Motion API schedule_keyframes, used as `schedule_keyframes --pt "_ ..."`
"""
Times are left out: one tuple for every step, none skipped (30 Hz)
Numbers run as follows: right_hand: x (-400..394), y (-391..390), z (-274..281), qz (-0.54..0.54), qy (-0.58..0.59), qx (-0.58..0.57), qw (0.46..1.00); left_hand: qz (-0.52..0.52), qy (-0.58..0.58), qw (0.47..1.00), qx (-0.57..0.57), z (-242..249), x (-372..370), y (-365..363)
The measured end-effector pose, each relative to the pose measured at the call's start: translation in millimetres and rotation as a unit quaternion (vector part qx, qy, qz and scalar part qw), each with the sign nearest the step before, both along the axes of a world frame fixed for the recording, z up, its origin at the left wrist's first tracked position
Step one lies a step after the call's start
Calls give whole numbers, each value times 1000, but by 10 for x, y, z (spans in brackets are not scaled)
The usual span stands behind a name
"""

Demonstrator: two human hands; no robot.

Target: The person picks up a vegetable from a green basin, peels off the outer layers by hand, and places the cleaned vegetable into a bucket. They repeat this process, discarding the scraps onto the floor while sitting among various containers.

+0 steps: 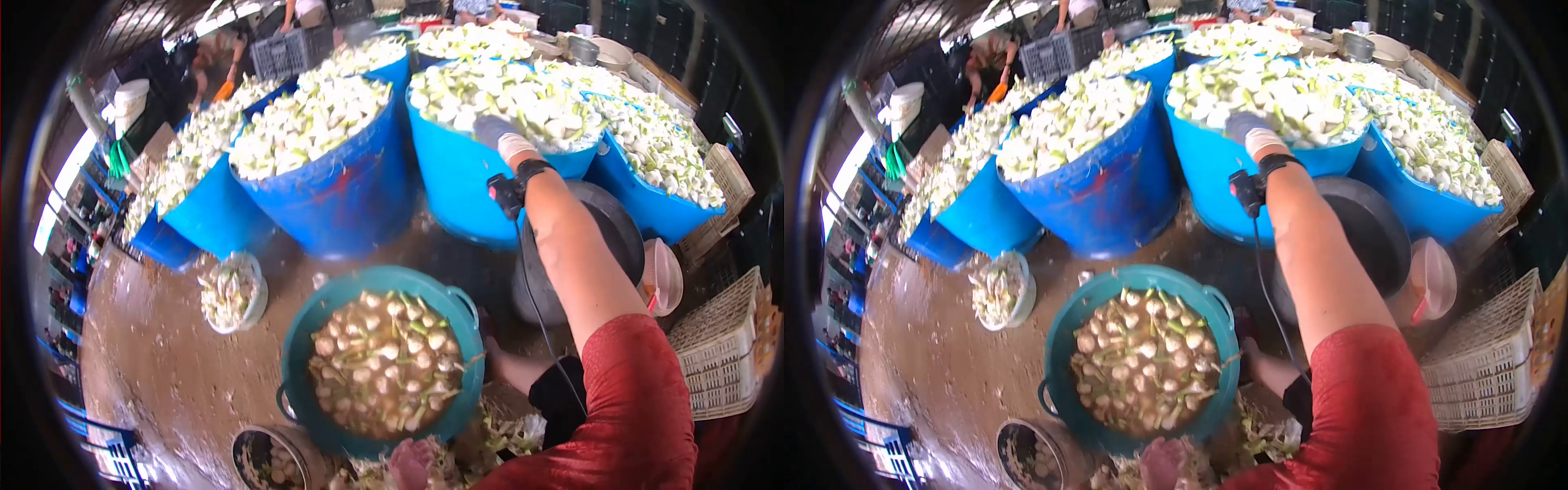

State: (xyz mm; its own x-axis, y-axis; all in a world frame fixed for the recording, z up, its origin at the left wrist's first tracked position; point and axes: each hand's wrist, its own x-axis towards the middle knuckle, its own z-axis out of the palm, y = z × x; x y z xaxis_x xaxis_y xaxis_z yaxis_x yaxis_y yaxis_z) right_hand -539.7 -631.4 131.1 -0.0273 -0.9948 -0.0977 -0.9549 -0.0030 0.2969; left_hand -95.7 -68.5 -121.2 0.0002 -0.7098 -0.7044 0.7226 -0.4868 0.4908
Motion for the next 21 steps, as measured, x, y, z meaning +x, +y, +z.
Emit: schedule_keyframes --pt "-40 133 -11 6 22 -56 998 26 -28 999 19 247 -95 -55" --pt "-87 266 -83 20 37 -105 994 32 -63 997 28 370 -124 -80" --pt "-348 134 -371 89 229 -200 948 39 -58 997 -20 363 -99 -40" --pt "-564 -9 -577 108 401 -241 877 52 -50 995 -64 347 -82 45" --pt "-564 60 -585 119 417 -304 848 33 -52 996 -66 344 -37 97" --pt "-665 9 -571 170 267 -378 870 45 -76 996 -34 504 -84 101" --pt "-263 378 -394 140 31 -416 898 39 -73 996 -13 623 -69 120" --pt "225 867 -254 88 -200 -432 875 29 -68 997 -4 681 -37 133" --pt "574 1121 -364 119 -283 -401 863 38 -70 997 5 683 6 176" --pt "848 1348 -480 147 -360 -368 845 41 -54 997 -25 692 18 208" --pt "1206 1678 -609 166 -437 -273 841 43 -36 997 -59 678 39 233" --pt "1568 2003 -778 182 -505 -173 825 46 -34 997 -54 661 63 265" --pt "1842 2190 -1027 327 -392 -178 841 53 -39 996 -56 650 84 291" --pt "2129 2302 -1396 260 -464 -15 847 59 -46 995 -60 641 113 309" --pt "2456 2558 -1539 243 -448 38 859 77 -34 995 -58 663 137 325" --pt "2674 2507 -1981 276 -435 148 844 81 -34 995 -57 662 163 340" --pt "2898 2519 -2265 271 -391 166 864 88 -41 994 -59 650 188 360" --pt "3114 2526 -2479 266 -346 183 881 96 -50 992 -61 643 217 378" --pt "3283 2517 -2679 241 -332 159 898 103 -49 992 -59 659 246 385" --pt "3445 2522 -2730 214 -317 135 914 108 -52 991 -58 669 275 378" --pt "3534 2597 -2783 178 -286 116 934 111 -53 991 -54 680 296 379"
